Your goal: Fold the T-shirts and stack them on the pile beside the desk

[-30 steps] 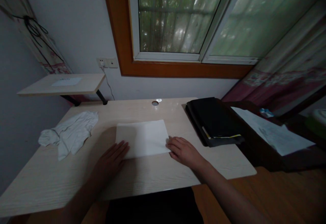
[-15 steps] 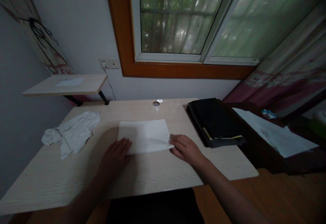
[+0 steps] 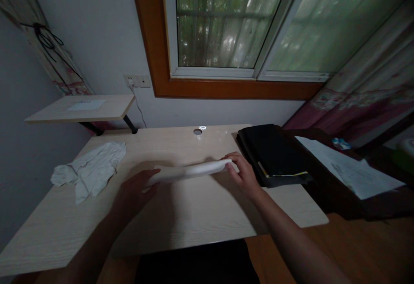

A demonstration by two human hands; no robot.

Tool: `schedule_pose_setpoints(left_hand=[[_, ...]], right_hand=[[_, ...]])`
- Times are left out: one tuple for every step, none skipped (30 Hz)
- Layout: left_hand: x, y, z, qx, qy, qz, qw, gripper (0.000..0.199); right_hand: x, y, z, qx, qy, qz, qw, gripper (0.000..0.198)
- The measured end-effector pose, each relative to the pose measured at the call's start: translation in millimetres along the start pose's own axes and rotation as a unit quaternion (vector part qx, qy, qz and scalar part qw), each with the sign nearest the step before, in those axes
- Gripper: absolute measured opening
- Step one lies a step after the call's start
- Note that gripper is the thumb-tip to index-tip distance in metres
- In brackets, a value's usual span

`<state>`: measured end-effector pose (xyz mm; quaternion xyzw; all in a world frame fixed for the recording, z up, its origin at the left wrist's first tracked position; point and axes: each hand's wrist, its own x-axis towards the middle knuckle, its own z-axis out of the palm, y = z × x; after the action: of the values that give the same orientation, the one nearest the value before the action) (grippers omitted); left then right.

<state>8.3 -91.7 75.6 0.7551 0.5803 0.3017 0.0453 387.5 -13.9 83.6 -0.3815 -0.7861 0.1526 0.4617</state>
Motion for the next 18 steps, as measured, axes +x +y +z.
schedule_pose_setpoints(left_hand=[[7, 5, -9, -0.019, -0.005, -0.025, 1.0, 0.038], [13, 10, -16, -0.038, -0.01, -0.057, 0.998, 0.04], [20, 12, -22, -0.056, -0.015, -0.093, 0.994, 0.044], [26, 14, -26, -0.074, -0.02, -0.125, 0.989, 0.05], [31, 13, -28, -0.094, -0.024, -0.151, 0.984, 0.055], [36, 11, -27, -0.116, -0.029, -0.17, 0.978, 0.061], [40, 7, -23, -0.139, -0.036, -0.181, 0.973, 0.066], [43, 2, -18, -0.163, -0.045, -0.189, 0.967, 0.069], [46, -5, -10, -0.184, -0.055, -0.195, 0.962, 0.071], [48, -13, -1, -0.199, -0.065, -0.201, 0.957, 0.071], [50, -22, 10, -0.202, -0.07, -0.205, 0.955, 0.071], [52, -31, 20, -0.196, -0.069, -0.206, 0.956, 0.07], [54, -39, 31, -0.188, -0.068, -0.21, 0.957, 0.069], [55, -47, 41, -0.181, -0.071, -0.217, 0.957, 0.067], [57, -54, 49, -0.171, -0.064, -0.226, 0.957, 0.064], [59, -58, 56, -0.151, -0.059, -0.225, 0.961, 0.061], [61, -59, 61, -0.119, -0.046, -0.211, 0.969, 0.057], [62, -58, 66, -0.08, -0.029, -0.183, 0.979, 0.054]], right_hand=[[4, -2, 0, 0.009, 0.016, 0.023, 1.0, 0.019], [9, -3, 1, 0.02, 0.03, 0.052, 0.998, 0.02], [12, -4, 2, 0.034, 0.041, 0.084, 0.995, 0.022], [16, -4, 5, 0.049, 0.047, 0.118, 0.991, 0.023], [19, -2, 9, 0.062, 0.048, 0.149, 0.986, 0.024], [22, 1, 14, 0.075, 0.048, 0.173, 0.981, 0.025], [23, 7, 20, 0.087, 0.044, 0.193, 0.976, 0.026], [24, 14, 27, 0.094, 0.037, 0.207, 0.973, 0.027], [24, 23, 35, 0.1, 0.029, 0.219, 0.97, 0.028], [24, 33, 43, 0.098, 0.017, 0.231, 0.968, 0.028], [23, 43, 51, 0.087, 0.011, 0.245, 0.965, 0.029], [23, 53, 58, 0.07, 0.009, 0.256, 0.964, 0.028], [23, 61, 64, 0.047, 0.004, 0.265, 0.963, 0.028], [23, 67, 68, 0.022, -0.001, 0.273, 0.962, 0.027], [24, 70, 72, -0.009, -0.004, 0.276, 0.961, 0.026], [25, 71, 74, -0.046, -0.007, 0.272, 0.961, 0.026], [27, 69, 75, -0.088, -0.008, 0.26, 0.962, 0.026], [28, 65, 77, -0.134, -0.007, 0.24, 0.961, 0.028]])
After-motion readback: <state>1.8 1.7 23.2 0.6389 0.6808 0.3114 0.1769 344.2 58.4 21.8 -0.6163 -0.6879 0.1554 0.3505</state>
